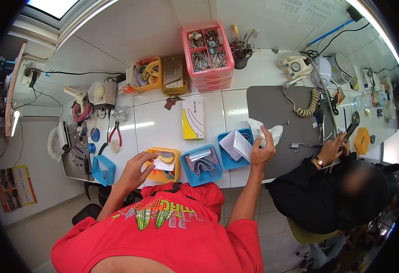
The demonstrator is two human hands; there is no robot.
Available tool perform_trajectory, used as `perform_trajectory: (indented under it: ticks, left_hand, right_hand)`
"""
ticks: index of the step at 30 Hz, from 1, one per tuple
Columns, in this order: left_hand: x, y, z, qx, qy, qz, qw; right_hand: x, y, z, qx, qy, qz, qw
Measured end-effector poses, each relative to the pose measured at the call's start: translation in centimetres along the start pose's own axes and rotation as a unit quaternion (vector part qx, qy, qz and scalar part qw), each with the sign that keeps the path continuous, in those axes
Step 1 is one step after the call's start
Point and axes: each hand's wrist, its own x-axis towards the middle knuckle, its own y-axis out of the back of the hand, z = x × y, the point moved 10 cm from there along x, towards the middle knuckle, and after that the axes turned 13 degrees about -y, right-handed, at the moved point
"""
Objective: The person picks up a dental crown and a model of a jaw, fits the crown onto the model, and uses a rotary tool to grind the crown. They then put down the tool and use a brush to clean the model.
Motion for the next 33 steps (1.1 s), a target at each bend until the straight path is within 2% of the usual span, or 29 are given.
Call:
perform_trajectory:
  ticks: [1,3,5,7,9,12,16,18,22,23,25,28,30,31,33]
  left_hand:
    - [-0.1,-0.1,-0.1,-0.004,0.008,-0.004,1.000]
    - [-0.2,0.1,0.0,0.002,0.007,-0.002,1.000]
    - [0.0,0.2,0.1,0.007,0.003,0.004,1.000]
    - [0.0,0.3,0.2,0.019,0.000,0.015,1.000]
    - [0.1,0.2,0.3,0.018,-0.001,0.010,1.000]
    - [0.3,0.0,0.3,0.018,-0.001,0.005,1.000]
    - [0.2,0.2,0.5,0.026,-0.001,0.012,1.000]
    - [0.0,0.1,0.3,0.028,0.000,0.014,1.000]
    - [-0.2,-0.3,0.1,0.027,0.006,0.010,1.000]
    - [-0.2,-0.3,0.2,0.026,0.007,0.011,1.000]
    - [-0.3,-0.3,0.1,0.025,0.019,0.008,0.999]
    - [-0.6,-0.5,-0.3,0.030,0.013,0.009,0.999]
    - [-0.5,-0.7,-0.6,0.030,0.013,0.006,0.999]
    - [-0.9,-0.7,-0.7,0.031,0.013,0.000,0.999]
    - [-1.4,-0.9,-1.2,0.033,0.026,-0.006,0.999]
  right_hand:
    - [0.2,0.1,0.4,0.001,0.000,0.000,1.000]
    - [2.0,2.6,3.0,0.034,-0.046,0.094,0.994]
    - [4.7,5.3,6.6,0.092,-0.147,0.180,0.968]
    - [8.7,7.0,9.3,0.000,-0.173,0.211,0.962]
    - [12.2,5.8,14.0,0.061,-0.288,0.176,0.939]
    - [16.4,3.0,16.9,0.002,-0.318,0.132,0.939]
    - [19.6,-0.8,17.4,0.080,-0.322,0.114,0.936]
    - [20.6,-1.8,14.1,0.082,-0.199,0.141,0.966]
    - [20.8,-3.2,12.0,0.083,-0.151,0.125,0.977]
    - [20.7,-3.0,12.3,0.083,-0.150,0.124,0.977]
    - [19.0,-3.9,13.7,0.124,-0.302,0.026,0.945]
    - [19.1,-2.6,17.9,0.120,-0.275,0.050,0.952]
    - [18.4,1.0,18.6,-0.013,-0.312,0.083,0.946]
    - [17.4,1.7,18.9,-0.016,-0.323,0.066,0.944]
    - [17.7,6.0,17.2,-0.109,-0.227,0.154,0.955]
